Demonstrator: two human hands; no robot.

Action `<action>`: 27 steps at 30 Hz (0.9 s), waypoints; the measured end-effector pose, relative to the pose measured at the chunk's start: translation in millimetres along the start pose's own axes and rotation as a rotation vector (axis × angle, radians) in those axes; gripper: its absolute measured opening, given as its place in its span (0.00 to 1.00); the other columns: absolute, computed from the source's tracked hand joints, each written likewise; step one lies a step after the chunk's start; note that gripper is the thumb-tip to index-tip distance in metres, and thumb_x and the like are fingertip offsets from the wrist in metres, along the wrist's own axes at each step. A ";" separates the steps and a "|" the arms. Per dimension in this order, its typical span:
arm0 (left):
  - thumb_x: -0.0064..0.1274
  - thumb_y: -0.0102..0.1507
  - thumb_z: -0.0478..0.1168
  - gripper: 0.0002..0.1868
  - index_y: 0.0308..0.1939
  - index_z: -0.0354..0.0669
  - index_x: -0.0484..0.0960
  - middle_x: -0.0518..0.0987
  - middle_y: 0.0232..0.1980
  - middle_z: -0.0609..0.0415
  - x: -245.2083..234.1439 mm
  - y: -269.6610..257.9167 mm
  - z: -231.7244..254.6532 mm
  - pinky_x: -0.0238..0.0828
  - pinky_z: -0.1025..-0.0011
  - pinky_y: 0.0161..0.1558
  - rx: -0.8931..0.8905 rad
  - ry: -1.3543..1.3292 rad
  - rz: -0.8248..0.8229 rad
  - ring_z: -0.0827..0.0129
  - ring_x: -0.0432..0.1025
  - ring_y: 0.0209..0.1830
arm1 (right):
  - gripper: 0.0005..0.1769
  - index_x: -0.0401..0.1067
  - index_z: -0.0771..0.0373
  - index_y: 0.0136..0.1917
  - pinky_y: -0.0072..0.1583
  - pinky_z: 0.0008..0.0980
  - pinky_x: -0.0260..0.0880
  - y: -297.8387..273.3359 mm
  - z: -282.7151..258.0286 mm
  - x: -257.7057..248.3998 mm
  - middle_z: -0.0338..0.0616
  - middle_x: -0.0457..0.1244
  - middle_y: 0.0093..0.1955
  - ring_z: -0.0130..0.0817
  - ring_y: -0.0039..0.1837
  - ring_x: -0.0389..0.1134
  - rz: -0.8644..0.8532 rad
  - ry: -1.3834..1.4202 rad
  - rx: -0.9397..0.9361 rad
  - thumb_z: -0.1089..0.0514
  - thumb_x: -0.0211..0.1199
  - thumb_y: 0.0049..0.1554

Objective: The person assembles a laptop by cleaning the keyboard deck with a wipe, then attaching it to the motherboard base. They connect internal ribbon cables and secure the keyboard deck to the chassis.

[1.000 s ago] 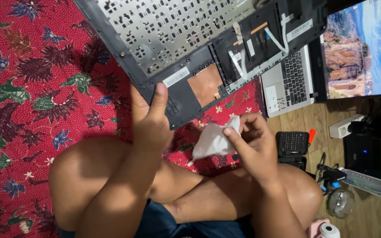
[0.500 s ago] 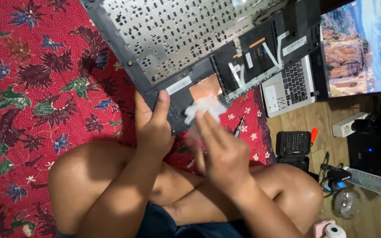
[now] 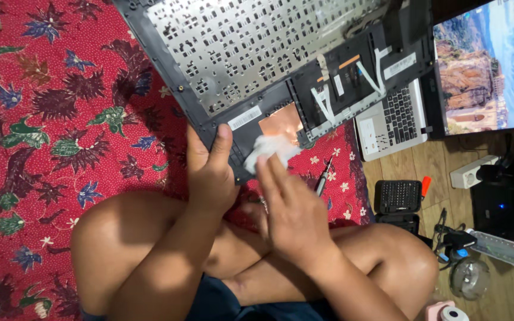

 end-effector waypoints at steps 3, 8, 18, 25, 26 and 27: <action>0.45 0.75 0.36 0.24 0.74 0.38 0.62 0.72 0.68 0.52 -1.1 -2.2 -4.1 0.63 0.66 0.71 0.008 0.022 -0.006 0.68 0.68 0.66 | 0.45 0.57 0.74 0.75 0.50 0.42 0.73 1.4 10.6 -3.9 0.68 0.58 0.72 0.56 0.56 0.71 0.036 -0.082 0.090 0.47 0.69 0.54; 0.46 0.76 0.38 0.22 0.73 0.36 0.64 0.75 0.66 0.52 2.3 -3.7 -1.9 0.64 0.67 0.70 0.068 0.182 -0.050 0.69 0.69 0.64 | 0.47 0.58 0.76 0.74 0.49 0.43 0.73 -2.9 -6.2 3.2 0.73 0.57 0.72 0.55 0.51 0.70 -0.063 0.026 0.061 0.46 0.69 0.53; 0.46 0.76 0.38 0.21 0.72 0.36 0.65 0.75 0.66 0.53 11.5 -8.3 -7.4 0.63 0.68 0.71 0.077 0.253 -0.104 0.70 0.68 0.65 | 0.46 0.57 0.75 0.75 0.53 0.45 0.72 0.6 -1.8 0.0 0.70 0.59 0.72 0.56 0.53 0.70 -0.056 0.069 -0.016 0.44 0.69 0.56; 0.46 0.75 0.38 0.22 0.73 0.37 0.64 0.74 0.67 0.53 9.6 -10.8 -16.2 0.62 0.67 0.72 0.024 0.142 -0.097 0.69 0.68 0.66 | 0.44 0.56 0.78 0.76 0.55 0.43 0.72 5.2 22.0 -15.7 0.74 0.56 0.73 0.60 0.59 0.70 0.097 -0.004 0.079 0.48 0.68 0.58; 0.46 0.76 0.38 0.22 0.73 0.37 0.64 0.74 0.67 0.52 10.0 -9.5 -14.7 0.62 0.67 0.72 0.036 0.142 -0.105 0.69 0.68 0.66 | 0.44 0.57 0.77 0.75 0.55 0.43 0.72 5.3 13.0 -9.9 0.73 0.56 0.73 0.58 0.58 0.70 0.045 0.057 0.023 0.47 0.68 0.57; 0.46 0.76 0.38 0.22 0.73 0.37 0.64 0.74 0.66 0.52 8.4 -7.7 -15.2 0.63 0.67 0.71 0.028 0.135 -0.093 0.69 0.68 0.65 | 0.44 0.57 0.77 0.74 0.54 0.44 0.72 3.2 1.7 -4.2 0.72 0.57 0.73 0.57 0.56 0.70 -0.006 0.118 -0.033 0.47 0.68 0.56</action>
Point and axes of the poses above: each hand's wrist, its own y-axis towards the middle knuckle, its own x-axis out of the palm, z = x × y, the point moved 10 cm from there along y, towards the middle knuckle
